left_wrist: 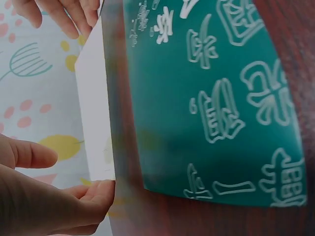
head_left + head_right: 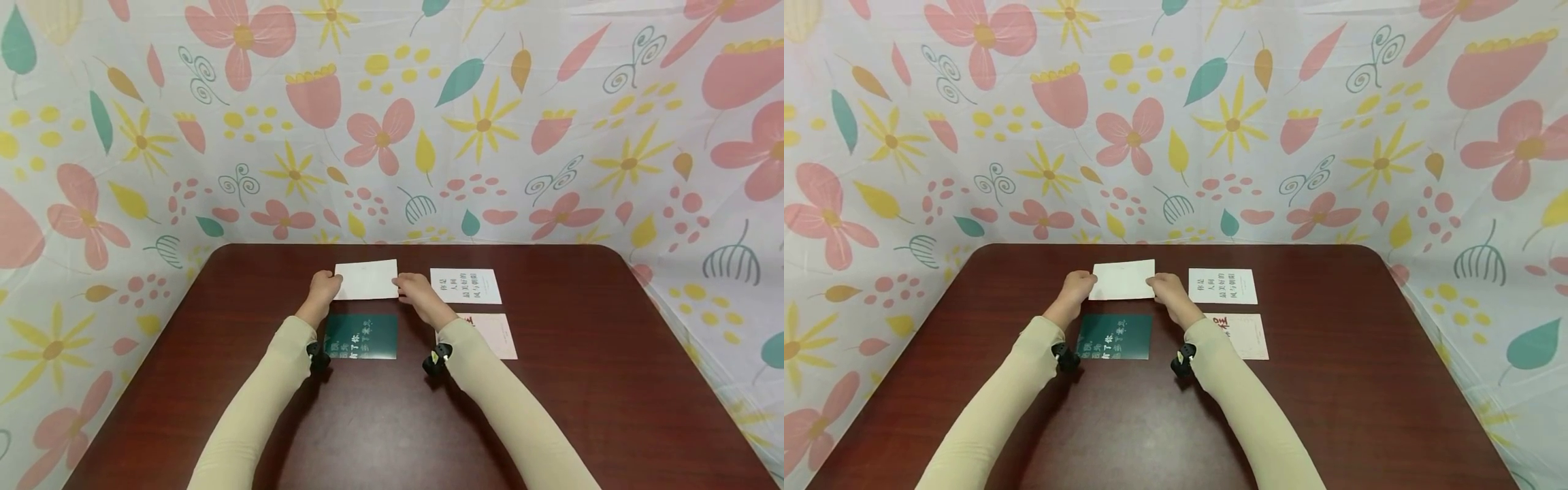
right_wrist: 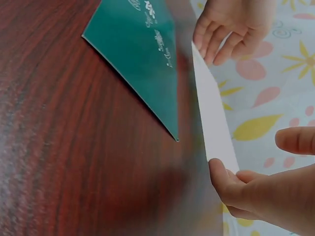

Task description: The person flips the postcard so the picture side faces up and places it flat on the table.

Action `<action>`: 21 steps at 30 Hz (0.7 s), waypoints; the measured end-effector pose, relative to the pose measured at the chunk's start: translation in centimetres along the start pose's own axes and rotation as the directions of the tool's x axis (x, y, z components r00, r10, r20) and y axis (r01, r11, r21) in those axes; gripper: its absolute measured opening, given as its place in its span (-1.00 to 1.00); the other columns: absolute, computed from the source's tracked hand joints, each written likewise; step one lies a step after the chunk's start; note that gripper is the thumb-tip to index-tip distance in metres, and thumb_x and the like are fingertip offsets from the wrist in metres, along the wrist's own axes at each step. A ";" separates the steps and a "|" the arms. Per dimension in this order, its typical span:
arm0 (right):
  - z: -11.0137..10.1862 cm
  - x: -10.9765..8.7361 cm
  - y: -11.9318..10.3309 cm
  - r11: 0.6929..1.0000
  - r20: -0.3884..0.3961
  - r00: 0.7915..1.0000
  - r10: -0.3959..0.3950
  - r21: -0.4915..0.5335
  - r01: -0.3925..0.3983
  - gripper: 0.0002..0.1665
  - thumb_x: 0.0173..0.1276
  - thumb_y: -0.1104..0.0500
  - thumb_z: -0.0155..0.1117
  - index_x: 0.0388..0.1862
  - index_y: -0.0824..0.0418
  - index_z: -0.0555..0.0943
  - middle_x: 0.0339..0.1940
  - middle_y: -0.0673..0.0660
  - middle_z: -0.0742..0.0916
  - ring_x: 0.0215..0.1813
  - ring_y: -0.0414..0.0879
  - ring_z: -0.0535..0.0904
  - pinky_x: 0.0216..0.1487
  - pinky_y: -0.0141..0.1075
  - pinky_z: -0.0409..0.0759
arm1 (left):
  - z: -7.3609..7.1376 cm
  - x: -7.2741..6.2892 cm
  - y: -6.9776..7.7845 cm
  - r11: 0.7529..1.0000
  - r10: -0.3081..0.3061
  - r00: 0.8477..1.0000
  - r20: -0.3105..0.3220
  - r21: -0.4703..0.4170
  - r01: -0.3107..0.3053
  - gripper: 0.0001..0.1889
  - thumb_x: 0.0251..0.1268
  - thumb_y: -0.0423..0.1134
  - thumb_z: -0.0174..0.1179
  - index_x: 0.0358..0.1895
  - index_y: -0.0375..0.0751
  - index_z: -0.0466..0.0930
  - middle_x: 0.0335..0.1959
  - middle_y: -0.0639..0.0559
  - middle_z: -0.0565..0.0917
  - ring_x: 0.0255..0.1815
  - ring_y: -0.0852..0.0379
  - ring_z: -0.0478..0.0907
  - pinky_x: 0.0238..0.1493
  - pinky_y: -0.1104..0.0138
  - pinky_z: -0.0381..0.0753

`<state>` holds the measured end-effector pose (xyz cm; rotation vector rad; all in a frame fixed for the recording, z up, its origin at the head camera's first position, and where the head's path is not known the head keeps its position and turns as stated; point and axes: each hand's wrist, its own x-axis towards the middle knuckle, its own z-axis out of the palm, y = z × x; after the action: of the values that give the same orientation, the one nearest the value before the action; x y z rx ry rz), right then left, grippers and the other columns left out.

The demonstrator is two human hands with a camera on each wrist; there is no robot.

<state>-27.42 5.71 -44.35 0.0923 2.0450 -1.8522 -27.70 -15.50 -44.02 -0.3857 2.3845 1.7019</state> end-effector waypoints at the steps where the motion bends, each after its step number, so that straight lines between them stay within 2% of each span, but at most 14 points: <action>1: 0.0 0.0 -0.1 1.000 0.000 1.000 -0.006 -0.003 0.006 -0.32 0.49 0.16 0.01 0.46 0.44 0.12 0.43 0.36 0.29 0.39 0.21 0.28 0.33 -0.06 0.33 | 0.0 0.0 0.1 1.000 0.005 1.000 -0.002 -0.012 -0.005 -0.41 0.50 -0.24 -0.17 0.46 -0.48 -0.03 0.49 -0.34 0.03 0.50 -0.23 -0.04 0.41 -0.02 0.10; 13: -0.3 0.1 -1.2 0.997 -0.020 0.997 -0.078 0.022 0.078 -0.33 0.52 0.15 -0.04 0.51 0.35 0.08 0.45 0.32 0.29 0.42 0.17 0.26 0.38 -0.07 0.26 | -0.3 0.0 1.5 0.993 0.072 0.994 -0.077 -0.085 -0.078 -0.46 0.54 -0.17 -0.22 0.48 -0.31 0.07 0.49 -0.22 0.12 0.49 -0.14 0.05 0.39 0.05 0.17; 21: -0.2 0.0 -1.5 0.992 -0.031 0.993 -0.117 0.047 0.118 -0.33 0.53 0.13 -0.04 0.50 0.35 0.10 0.46 0.31 0.28 0.42 0.14 0.27 0.37 -0.10 0.28 | -0.3 -0.5 1.9 0.984 0.149 0.980 -0.131 -0.080 -0.160 -0.50 0.56 -0.11 -0.24 0.44 -0.27 0.19 0.43 -0.23 0.22 0.43 -0.15 0.15 0.35 0.02 0.23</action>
<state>-27.94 5.75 -42.88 0.0110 2.0647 -1.9831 -27.86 -15.12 -42.07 -0.3364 2.4903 1.9110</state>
